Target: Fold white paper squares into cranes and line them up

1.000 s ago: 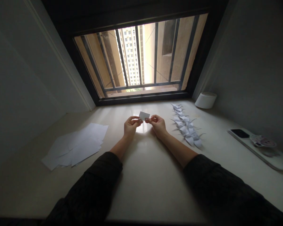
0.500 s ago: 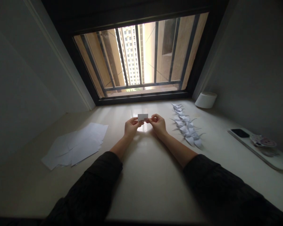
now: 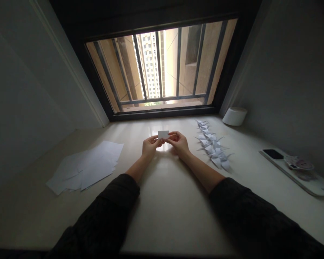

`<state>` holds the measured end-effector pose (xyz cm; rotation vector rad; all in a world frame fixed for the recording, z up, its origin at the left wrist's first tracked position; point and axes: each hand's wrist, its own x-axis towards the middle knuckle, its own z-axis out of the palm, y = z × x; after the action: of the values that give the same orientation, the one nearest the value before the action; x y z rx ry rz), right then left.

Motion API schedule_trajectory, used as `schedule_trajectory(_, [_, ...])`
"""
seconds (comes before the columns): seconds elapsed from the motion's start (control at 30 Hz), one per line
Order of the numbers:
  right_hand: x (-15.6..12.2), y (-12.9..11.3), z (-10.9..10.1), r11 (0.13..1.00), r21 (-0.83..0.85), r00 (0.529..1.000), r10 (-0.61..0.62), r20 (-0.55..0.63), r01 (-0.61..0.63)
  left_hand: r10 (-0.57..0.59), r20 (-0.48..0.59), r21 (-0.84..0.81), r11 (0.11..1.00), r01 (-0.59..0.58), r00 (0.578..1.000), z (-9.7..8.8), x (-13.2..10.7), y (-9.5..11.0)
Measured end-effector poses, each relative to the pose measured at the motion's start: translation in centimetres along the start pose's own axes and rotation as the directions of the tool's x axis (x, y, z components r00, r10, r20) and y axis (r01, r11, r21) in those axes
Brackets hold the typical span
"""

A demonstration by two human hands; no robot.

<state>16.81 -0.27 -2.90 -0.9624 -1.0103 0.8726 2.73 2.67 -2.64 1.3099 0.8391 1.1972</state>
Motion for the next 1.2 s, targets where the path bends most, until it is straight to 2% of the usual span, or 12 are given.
schedule_trajectory(0.2, [0.0,0.2,0.2,0.996,0.086,0.999,0.028,-0.044,-0.024,0.008,0.021,0.032,0.999,-0.008,1.000,0.2,0.0,0.0])
schedule_trajectory(0.33, [0.2,0.4,0.1,0.995,0.080,0.998,0.056,-0.040,-0.052,0.005,-0.006,0.041,0.999,-0.005,1.000,0.3,-0.1,0.0])
schedule_trajectory(0.5, [0.2,0.7,0.1,0.997,0.074,0.999,0.007,-0.044,-0.004,-0.012,-0.007,0.046,0.999,0.012,1.000,0.4,-0.3,0.2])
schedule_trajectory(0.6, [0.1,0.9,0.1,0.999,-0.021,0.997,-0.045,-0.061,0.043,-0.029,0.017,0.066,0.997,0.028,0.999,0.5,-0.4,0.4])
schedule_trajectory(0.67, [0.0,0.8,0.0,0.982,-0.162,0.992,-0.111,-0.060,0.100,-0.034,0.029,0.074,0.997,0.031,0.999,0.5,-0.4,0.4])
schedule_trajectory(0.77, [-0.3,0.4,-0.1,0.900,-0.387,0.974,-0.224,-0.012,0.202,-0.010,0.027,0.108,0.994,0.007,1.000,0.4,-0.3,0.3])
schedule_trajectory(0.83, [-0.4,0.1,-0.1,0.848,-0.469,0.964,-0.263,0.032,0.247,0.018,0.019,0.154,0.988,-0.021,1.000,0.2,-0.2,0.1])
schedule_trajectory(1.03, [-0.7,-0.2,0.1,0.771,-0.548,0.944,-0.296,0.144,0.325,0.050,0.008,0.259,0.964,-0.051,0.999,0.0,0.0,-0.4])
schedule_trajectory(1.2, [-0.6,0.1,0.2,0.761,-0.512,0.917,-0.326,0.229,0.398,0.048,0.040,0.232,0.971,-0.056,0.998,0.1,-0.2,0.0])
